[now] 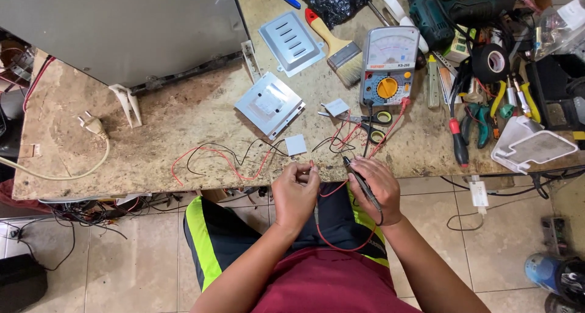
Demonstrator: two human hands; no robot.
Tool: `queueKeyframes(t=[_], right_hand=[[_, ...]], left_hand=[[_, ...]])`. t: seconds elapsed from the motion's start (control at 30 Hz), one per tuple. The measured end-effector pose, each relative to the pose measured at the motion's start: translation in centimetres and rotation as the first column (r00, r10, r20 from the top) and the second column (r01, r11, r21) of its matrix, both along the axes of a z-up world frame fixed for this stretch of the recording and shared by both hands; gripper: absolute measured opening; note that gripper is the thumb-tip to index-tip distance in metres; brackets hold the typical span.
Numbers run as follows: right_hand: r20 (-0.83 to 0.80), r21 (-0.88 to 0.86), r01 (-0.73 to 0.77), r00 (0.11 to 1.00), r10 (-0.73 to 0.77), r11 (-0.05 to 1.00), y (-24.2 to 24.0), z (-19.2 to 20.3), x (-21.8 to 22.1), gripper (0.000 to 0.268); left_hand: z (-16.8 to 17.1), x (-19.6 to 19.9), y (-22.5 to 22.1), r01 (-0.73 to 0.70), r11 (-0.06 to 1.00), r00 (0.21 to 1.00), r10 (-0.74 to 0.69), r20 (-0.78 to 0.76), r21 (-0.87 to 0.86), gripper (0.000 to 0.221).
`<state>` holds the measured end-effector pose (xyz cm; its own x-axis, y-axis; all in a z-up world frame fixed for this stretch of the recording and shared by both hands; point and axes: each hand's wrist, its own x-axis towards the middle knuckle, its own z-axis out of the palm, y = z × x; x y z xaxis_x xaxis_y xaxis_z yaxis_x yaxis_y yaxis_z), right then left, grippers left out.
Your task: Testing electronic components using a multimeter and inspecting parts on a repair bench.
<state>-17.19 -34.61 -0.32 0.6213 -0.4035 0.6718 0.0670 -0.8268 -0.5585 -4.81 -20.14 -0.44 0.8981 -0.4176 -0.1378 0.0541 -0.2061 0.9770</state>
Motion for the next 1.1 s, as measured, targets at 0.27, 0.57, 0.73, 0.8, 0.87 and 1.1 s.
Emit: queueKeyframes(t=[0.27,0.57,0.73,0.8,0.87,1.1], right_hand=[[0.001,-0.012,0.011,1.0,-0.011,1.0,0.05,-0.24,0.04,0.019],[-0.021,-0.022,0.018,1.0,-0.018,1.0,0.03,-0.39,-0.09,0.019],[-0.013,-0.013,0.023,1.0,-0.023,1.0,0.1,-0.44,-0.09,0.02],[-0.023,-0.016,0.029,0.999,-0.029,0.999,0.15,-0.37,-0.05,0.02],[-0.017,-0.015,0.027,0.999,-0.027,1.0,0.16,-0.26,-0.06,0.019],[-0.016,-0.015,0.021,1.0,-0.022,1.0,0.06,-0.16,-0.09,0.019]], left_hand=[[0.0,0.15,0.03,0.023,1.0,1.0,-0.023,-0.013,-0.003,0.01],[0.11,0.11,-0.15,0.022,0.999,1.0,-0.023,0.014,0.028,0.011],[0.01,0.16,-0.18,0.017,0.999,1.0,-0.017,-0.001,0.037,0.011],[-0.16,0.27,-0.18,0.02,0.999,1.0,-0.02,-0.002,0.047,0.012],[-0.1,0.4,-0.24,0.024,0.998,1.0,-0.023,-0.009,0.061,0.012],[-0.28,0.64,-0.41,0.047,0.99,0.999,-0.049,0.016,0.132,0.011]])
